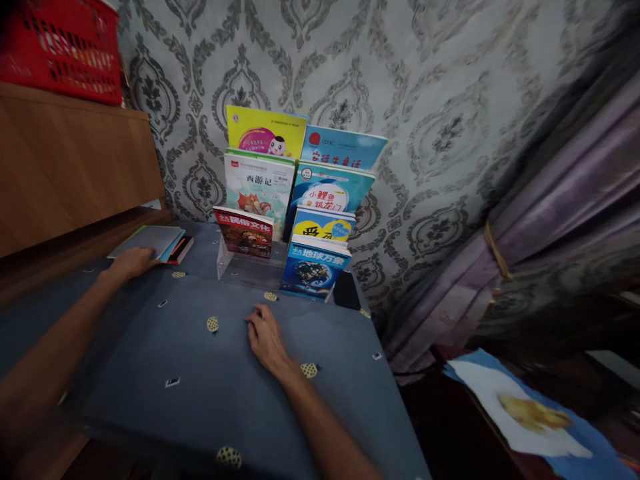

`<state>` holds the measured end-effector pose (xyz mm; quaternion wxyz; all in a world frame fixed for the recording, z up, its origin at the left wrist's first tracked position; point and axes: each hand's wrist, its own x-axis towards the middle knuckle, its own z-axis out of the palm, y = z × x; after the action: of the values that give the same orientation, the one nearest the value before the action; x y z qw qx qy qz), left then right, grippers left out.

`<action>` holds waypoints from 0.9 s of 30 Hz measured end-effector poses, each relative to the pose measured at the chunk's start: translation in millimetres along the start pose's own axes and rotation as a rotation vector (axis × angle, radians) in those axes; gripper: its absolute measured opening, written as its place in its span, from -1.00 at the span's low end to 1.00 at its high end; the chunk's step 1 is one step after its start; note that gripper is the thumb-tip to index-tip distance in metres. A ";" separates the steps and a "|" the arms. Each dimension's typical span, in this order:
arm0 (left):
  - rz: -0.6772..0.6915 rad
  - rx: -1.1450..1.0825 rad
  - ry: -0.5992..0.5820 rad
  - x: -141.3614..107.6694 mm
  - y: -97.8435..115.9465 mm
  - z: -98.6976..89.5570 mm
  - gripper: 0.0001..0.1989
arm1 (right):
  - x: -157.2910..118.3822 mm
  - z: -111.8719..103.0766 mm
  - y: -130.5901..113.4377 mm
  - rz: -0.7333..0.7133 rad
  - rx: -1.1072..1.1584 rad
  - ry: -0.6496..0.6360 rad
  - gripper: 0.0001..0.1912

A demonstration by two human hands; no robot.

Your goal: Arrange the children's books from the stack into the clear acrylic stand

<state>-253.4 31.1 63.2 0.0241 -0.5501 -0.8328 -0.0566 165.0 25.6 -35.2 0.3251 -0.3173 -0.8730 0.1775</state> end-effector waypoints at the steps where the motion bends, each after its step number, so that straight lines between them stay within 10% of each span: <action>1: 0.004 -0.010 0.007 0.9 -1.3 0.3 -0.68 | -0.3 0.4 0.2 -0.001 0.001 0.003 -0.71; 13: 0.131 -0.160 0.266 -33.8 5.4 2.1 -0.66 | -0.9 -0.9 -5.0 -0.013 -0.044 -0.032 -0.70; 19: 0.240 -0.133 0.087 -89.6 41.3 15.0 -0.91 | -0.9 -0.5 -5.3 -0.001 -0.040 -0.059 -0.69; 27: 0.440 0.080 -0.176 -155.1 97.5 0.9 -0.69 | 0.5 -6.1 -28.7 0.029 0.041 -0.053 -0.74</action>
<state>-102.8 -72.6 53.0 -0.0150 -0.7198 -0.6933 0.0312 156.3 5.5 -15.7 0.3057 -0.3183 -0.8728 0.2084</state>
